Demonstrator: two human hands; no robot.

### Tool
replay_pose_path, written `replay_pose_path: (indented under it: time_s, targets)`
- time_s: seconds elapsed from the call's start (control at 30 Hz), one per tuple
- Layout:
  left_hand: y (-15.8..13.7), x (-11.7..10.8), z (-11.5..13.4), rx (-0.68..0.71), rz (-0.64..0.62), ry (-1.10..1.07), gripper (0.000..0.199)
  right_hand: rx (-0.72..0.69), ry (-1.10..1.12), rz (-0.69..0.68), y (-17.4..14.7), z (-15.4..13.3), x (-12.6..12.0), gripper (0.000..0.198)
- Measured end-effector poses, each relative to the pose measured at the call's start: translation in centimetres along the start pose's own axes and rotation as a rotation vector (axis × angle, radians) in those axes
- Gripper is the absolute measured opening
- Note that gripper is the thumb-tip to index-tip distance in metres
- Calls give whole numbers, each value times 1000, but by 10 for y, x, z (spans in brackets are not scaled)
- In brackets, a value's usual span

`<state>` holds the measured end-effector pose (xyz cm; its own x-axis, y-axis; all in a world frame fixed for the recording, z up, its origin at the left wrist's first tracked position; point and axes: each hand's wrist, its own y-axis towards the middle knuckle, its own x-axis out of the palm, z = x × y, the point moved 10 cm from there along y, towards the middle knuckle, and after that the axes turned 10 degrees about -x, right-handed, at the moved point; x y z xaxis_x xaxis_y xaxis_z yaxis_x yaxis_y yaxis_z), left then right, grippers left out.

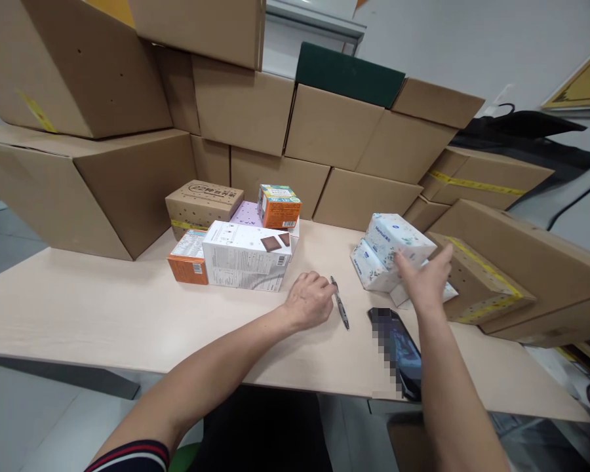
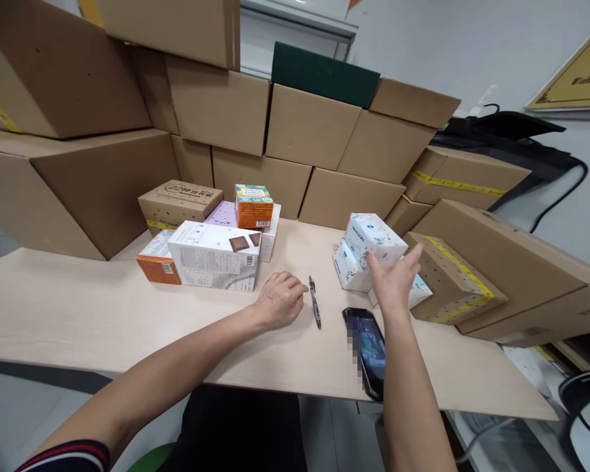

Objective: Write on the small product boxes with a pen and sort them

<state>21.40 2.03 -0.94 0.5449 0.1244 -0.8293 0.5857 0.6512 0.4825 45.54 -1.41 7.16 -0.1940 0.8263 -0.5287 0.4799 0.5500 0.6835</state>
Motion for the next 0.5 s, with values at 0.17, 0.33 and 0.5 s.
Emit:
replay_pose_path:
  time_s: [0.17, 0.33, 0.5]
  targets:
    - [-1, 5, 0, -11, -10, -16, 16, -219, 122, -6, -12, -72, 6, 74]
    - [-1, 9, -4, -26, -15, -17, 15, -387, 351, -232, -18, -178, 70, 62]
    - [1, 12, -3, 19, -32, -45, 21, -393, 266, -442, -19, -260, 136, 79]
